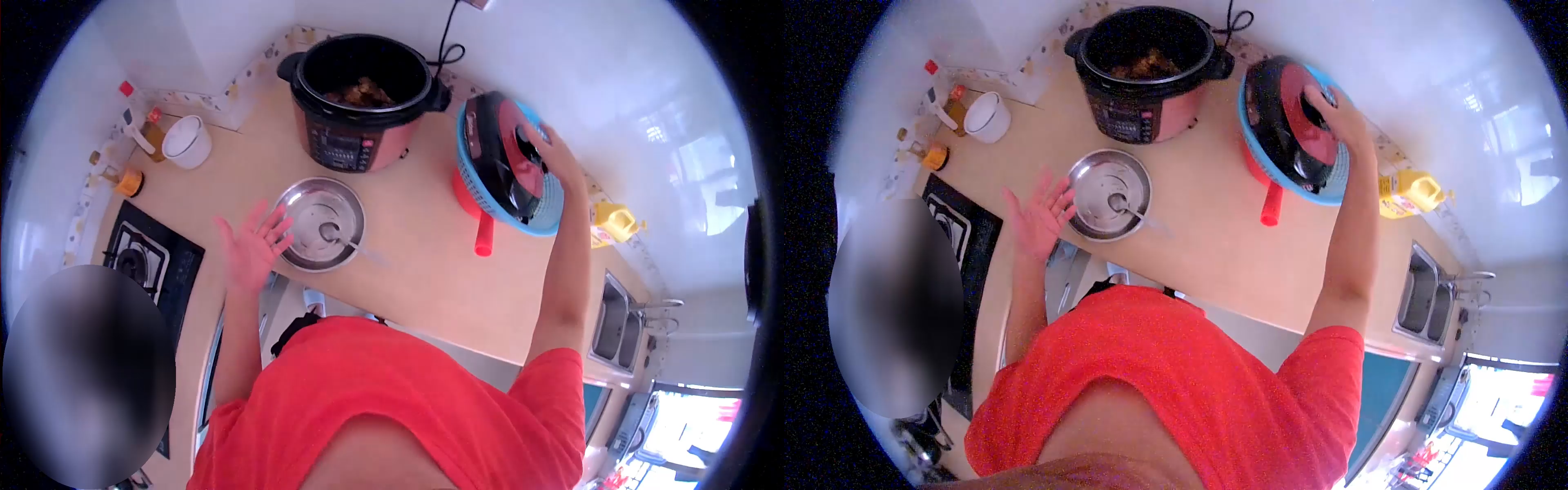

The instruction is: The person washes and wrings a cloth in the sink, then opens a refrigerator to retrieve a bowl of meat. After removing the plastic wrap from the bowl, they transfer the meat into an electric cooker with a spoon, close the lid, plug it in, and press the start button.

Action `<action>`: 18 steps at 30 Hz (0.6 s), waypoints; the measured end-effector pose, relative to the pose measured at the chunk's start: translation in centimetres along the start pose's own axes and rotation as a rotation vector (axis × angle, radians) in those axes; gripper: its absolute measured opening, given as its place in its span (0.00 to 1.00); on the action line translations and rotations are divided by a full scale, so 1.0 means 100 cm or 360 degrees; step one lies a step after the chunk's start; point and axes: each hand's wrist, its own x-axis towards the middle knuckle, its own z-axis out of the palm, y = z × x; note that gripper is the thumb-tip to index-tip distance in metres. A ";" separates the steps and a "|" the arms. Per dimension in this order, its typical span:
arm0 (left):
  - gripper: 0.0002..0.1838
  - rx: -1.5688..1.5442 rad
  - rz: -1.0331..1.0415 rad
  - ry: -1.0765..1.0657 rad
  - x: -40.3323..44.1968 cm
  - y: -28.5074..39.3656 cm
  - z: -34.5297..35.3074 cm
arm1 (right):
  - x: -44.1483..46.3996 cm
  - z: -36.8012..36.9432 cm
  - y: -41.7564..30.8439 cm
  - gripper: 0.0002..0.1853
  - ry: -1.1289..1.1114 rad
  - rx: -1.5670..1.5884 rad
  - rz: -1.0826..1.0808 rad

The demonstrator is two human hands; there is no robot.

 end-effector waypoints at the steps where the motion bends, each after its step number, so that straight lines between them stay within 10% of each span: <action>1: 0.46 0.0003 0.0033 0.0021 -0.002 0.002 -0.003 | 0.007 -0.002 -0.006 0.44 -0.0169 -0.0071 0.0034; 9: 0.44 -0.0007 0.0210 0.0216 -0.030 0.017 -0.039 | 0.013 -0.008 -0.017 0.39 -0.0478 0.0299 0.0439; 18: 0.41 -0.0056 0.0248 0.0087 -0.024 0.034 -0.056 | 0.044 -0.055 -0.165 0.34 -0.0190 -0.0076 -0.0463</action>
